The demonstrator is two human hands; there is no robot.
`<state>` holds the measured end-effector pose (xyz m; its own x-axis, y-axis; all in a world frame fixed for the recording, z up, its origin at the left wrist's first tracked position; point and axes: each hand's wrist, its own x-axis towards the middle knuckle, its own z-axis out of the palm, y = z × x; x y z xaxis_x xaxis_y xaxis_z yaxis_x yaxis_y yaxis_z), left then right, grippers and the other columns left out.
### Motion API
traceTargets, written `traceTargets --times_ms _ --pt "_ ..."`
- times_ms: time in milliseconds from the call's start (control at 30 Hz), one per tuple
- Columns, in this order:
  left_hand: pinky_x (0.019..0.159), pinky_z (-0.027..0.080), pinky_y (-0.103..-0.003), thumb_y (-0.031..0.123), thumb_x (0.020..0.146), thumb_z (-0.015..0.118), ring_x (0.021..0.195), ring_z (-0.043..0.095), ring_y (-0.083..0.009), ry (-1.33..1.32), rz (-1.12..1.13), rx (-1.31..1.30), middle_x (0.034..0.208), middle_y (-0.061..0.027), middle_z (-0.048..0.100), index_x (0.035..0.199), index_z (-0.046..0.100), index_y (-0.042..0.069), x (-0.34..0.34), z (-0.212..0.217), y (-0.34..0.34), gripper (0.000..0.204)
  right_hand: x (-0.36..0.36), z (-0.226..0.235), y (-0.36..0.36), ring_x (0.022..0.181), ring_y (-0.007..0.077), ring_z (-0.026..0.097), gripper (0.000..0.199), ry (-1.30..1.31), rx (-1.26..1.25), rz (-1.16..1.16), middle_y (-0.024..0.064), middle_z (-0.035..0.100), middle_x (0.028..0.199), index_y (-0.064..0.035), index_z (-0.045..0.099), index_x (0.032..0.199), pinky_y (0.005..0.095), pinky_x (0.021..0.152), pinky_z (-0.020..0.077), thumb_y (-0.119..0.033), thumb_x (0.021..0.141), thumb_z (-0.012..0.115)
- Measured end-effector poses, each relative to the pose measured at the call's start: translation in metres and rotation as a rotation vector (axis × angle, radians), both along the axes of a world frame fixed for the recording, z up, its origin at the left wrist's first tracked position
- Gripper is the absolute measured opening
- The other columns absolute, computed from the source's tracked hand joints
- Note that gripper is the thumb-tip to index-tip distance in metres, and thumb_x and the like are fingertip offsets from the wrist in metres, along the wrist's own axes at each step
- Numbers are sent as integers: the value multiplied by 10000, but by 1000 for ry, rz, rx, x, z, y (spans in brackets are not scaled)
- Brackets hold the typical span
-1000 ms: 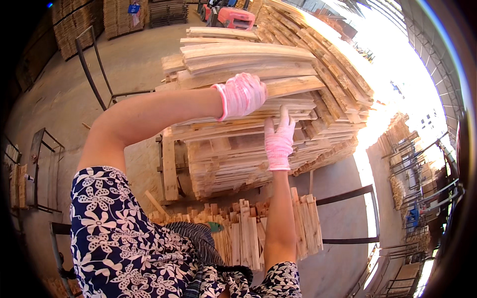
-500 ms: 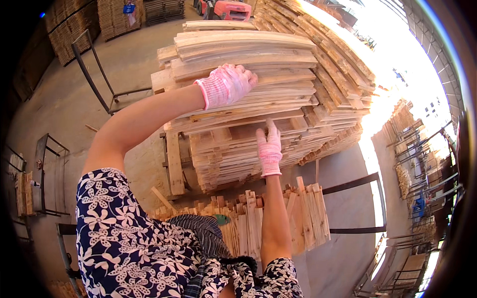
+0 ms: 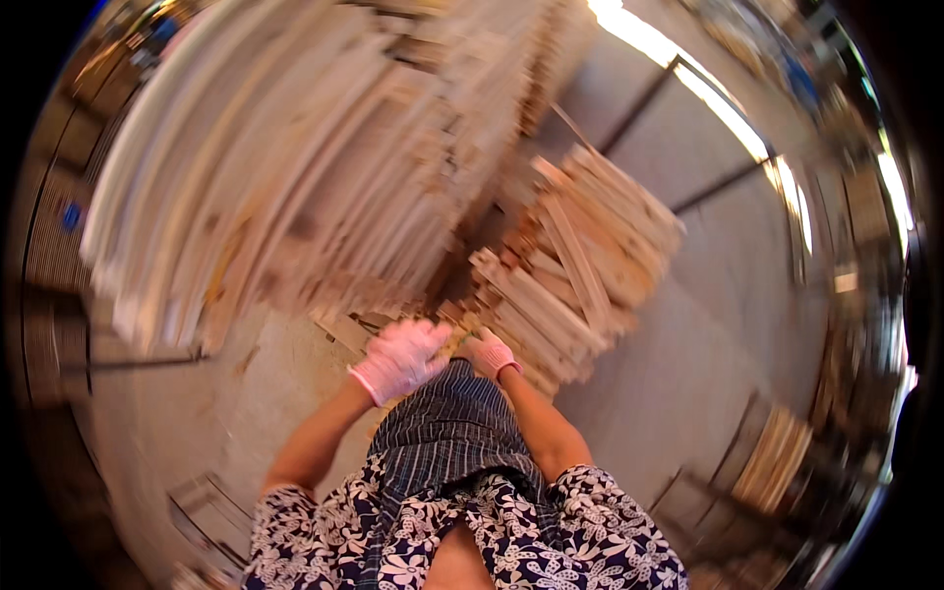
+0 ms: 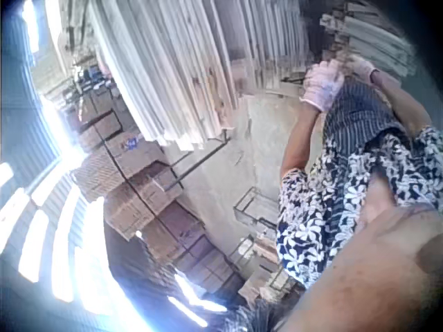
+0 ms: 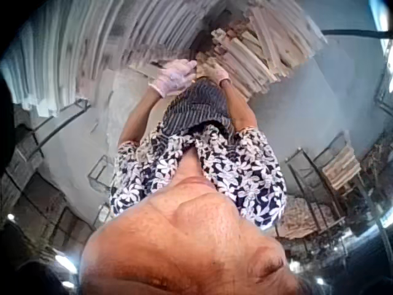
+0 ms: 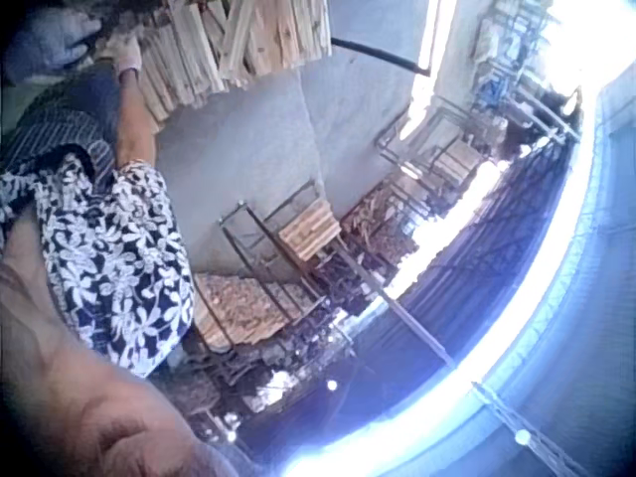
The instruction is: The person picks up wooden planks from a large pile and stacks them onto a metal rack. They handle the planks by hand, wearing pink gloves, and arrange them in a neat stack on the rack.
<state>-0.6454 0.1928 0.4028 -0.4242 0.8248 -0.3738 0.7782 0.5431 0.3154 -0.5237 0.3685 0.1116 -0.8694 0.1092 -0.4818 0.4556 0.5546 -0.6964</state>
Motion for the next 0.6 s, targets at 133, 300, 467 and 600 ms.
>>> traceTargets --times_ms 133,300,467,600 --pt "975 519 -517 513 989 527 1184 630 -381 -414 -57 -160 1271 -175 655 1386 563 123 44 -134 3 558 133 19 19 1083 341 654 301 -369 -128 -396 225 622 1251 -100 657 1263 426 914 539 -181 994 547" --pt "1076 468 -476 494 1003 533 1267 597 -393 -595 -199 -366 1344 -220 639 1449 552 90 23 -205 90 602 233 -72 36 1114 375 646 328 -575 -346 -961 226 659 1204 -54 670 1242 429 929 528 -237 999 547" --pt "1004 516 -402 450 998 615 1162 663 -319 -758 61 -102 1262 -184 683 1340 631 105 -44 -326 182 486 203 -180 76 697 202 621 302 -378 -529 -1185 82 659 894 -71 625 1117 382 597 529 -346 993 597" --pt "920 541 -339 469 1014 579 1033 664 -212 -715 330 104 1267 -119 684 1429 564 125 -135 -435 286 539 113 -259 152 753 232 639 277 107 -354 -1063 101 674 935 -79 620 1053 403 702 550 -351 1005 596"
